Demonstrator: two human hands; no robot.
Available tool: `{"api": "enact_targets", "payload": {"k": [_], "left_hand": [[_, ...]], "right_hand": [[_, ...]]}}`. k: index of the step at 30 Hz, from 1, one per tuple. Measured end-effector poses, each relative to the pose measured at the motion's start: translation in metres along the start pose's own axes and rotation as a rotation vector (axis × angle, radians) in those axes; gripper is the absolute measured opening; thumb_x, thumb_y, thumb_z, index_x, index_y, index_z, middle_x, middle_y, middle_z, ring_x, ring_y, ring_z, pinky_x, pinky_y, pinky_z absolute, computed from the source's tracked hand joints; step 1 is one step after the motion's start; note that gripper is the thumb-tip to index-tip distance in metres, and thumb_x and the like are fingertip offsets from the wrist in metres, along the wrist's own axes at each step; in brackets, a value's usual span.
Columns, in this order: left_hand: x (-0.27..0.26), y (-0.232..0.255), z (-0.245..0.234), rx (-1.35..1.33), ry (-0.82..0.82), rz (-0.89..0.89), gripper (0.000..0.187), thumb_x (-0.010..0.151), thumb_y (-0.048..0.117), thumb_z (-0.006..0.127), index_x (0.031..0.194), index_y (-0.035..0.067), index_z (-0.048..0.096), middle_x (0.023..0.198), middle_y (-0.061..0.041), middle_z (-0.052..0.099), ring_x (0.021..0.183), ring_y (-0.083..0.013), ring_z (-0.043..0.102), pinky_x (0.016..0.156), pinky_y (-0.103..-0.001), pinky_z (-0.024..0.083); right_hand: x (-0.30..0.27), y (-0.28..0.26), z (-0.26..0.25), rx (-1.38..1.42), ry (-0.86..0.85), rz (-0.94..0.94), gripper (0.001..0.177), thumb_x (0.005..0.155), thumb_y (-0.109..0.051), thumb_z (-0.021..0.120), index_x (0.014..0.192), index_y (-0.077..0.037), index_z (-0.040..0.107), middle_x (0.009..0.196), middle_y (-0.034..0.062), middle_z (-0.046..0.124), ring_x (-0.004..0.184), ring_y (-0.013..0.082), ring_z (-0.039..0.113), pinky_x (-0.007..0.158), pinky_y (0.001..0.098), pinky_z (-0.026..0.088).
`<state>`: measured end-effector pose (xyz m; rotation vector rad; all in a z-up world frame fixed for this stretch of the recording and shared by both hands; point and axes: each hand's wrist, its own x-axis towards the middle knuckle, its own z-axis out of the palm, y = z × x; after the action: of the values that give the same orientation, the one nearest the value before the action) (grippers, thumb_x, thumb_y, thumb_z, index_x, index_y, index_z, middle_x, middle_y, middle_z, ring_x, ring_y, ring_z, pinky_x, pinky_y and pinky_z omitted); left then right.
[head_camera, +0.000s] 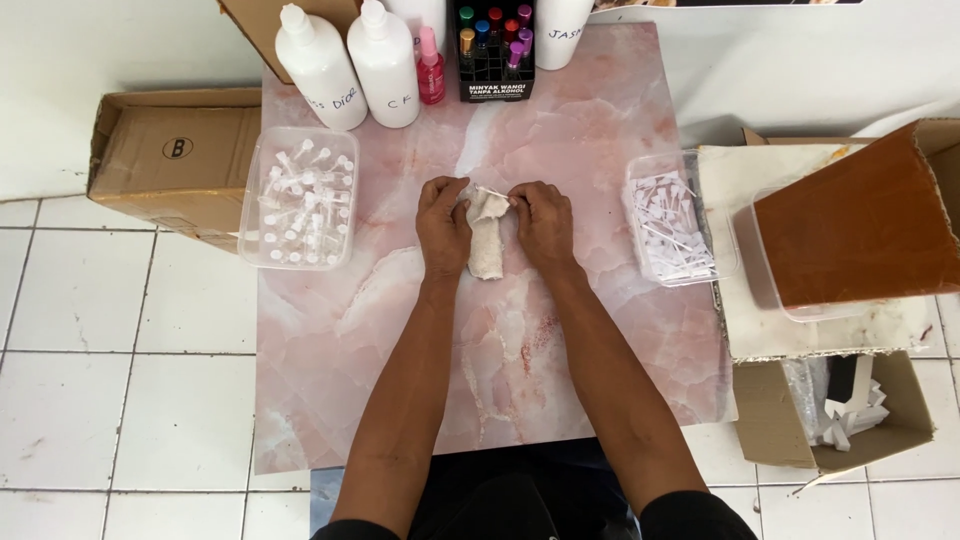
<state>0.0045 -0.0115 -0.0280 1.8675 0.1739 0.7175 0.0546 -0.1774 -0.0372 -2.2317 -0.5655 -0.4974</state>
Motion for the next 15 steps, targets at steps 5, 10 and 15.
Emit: {"api": "enact_targets", "payload": {"k": [5, 10, 15], "left_hand": [[0.000, -0.001, -0.001, -0.004, -0.042, 0.028, 0.033, 0.093, -0.010, 0.065, 0.120, 0.008, 0.073, 0.113, -0.007, 0.062, 0.106, -0.0212, 0.066, 0.097, -0.038, 0.055], [-0.004, -0.009, 0.002, 0.033, -0.101, 0.085, 0.034, 0.094, -0.010, 0.065, 0.121, 0.009, 0.073, 0.113, -0.008, 0.062, 0.107, -0.0245, 0.066, 0.097, -0.040, 0.055], [-0.004, 0.009, -0.002, -0.004, -0.136, 0.145, 0.038, 0.094, -0.009, 0.065, 0.129, 0.004, 0.068, 0.113, -0.014, 0.065, 0.109, -0.0301, 0.067, 0.099, -0.045, 0.054]], "right_hand": [[-0.001, -0.006, -0.003, -0.014, -0.034, 0.016, 0.007, 0.102, -0.017, 0.067, 0.096, -0.021, 0.067, 0.086, -0.0049, 0.068, 0.087, 0.0193, 0.067, 0.082, 0.0369, 0.048], [0.005, -0.017, -0.010, 0.177, 0.004, -0.072, 0.013, 0.099, -0.001, 0.066, 0.097, -0.013, 0.072, 0.086, 0.0030, 0.068, 0.084, 0.0240, 0.067, 0.078, 0.0362, 0.052], [0.008, -0.034, -0.019, 0.330, 0.016, -0.099, 0.020, 0.100, 0.009, 0.060, 0.101, -0.004, 0.075, 0.093, 0.0102, 0.069, 0.085, 0.0260, 0.068, 0.078, 0.0365, 0.056]]}}
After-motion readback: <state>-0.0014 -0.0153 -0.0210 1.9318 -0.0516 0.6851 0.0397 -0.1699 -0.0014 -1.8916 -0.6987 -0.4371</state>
